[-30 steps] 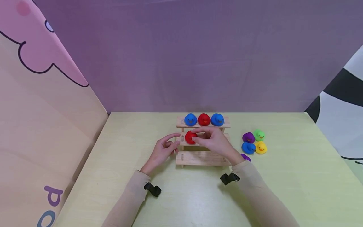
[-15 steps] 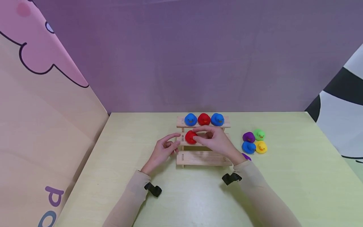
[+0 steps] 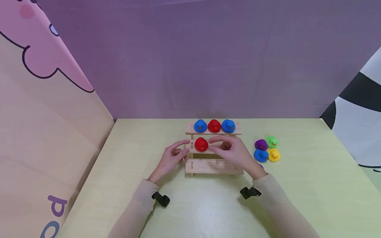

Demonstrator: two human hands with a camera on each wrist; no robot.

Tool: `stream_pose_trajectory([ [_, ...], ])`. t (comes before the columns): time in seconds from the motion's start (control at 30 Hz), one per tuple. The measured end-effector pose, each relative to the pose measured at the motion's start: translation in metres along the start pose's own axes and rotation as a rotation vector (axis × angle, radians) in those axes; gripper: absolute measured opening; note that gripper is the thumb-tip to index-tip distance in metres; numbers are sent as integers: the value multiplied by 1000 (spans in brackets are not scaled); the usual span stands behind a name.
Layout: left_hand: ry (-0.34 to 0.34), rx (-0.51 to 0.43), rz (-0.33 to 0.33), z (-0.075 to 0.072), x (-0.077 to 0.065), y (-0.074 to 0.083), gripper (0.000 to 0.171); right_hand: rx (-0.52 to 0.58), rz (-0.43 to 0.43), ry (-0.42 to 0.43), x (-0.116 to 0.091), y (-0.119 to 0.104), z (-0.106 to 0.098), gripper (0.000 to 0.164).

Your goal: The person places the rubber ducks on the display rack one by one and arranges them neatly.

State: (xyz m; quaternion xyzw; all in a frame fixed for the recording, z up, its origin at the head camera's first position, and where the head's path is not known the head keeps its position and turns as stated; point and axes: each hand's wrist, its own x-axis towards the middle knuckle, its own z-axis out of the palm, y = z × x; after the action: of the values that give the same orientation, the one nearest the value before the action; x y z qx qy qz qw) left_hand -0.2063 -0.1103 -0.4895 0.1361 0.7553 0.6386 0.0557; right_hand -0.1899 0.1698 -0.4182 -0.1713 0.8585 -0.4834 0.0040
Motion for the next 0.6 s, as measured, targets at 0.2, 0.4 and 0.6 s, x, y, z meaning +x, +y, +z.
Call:
stream_pose_trajectory([
  [0.2,-3,-8,-12,-1,0,-2,38,-9,14,34,-10,11,-9,28],
  [0.4,-4,-6,-8,-1,0,-2,38,2,20,53,-20,14,-21,26],
  [0.6,2,-13,-8,0,1,0,37,-14,20,77,-28,19,-32,25],
])
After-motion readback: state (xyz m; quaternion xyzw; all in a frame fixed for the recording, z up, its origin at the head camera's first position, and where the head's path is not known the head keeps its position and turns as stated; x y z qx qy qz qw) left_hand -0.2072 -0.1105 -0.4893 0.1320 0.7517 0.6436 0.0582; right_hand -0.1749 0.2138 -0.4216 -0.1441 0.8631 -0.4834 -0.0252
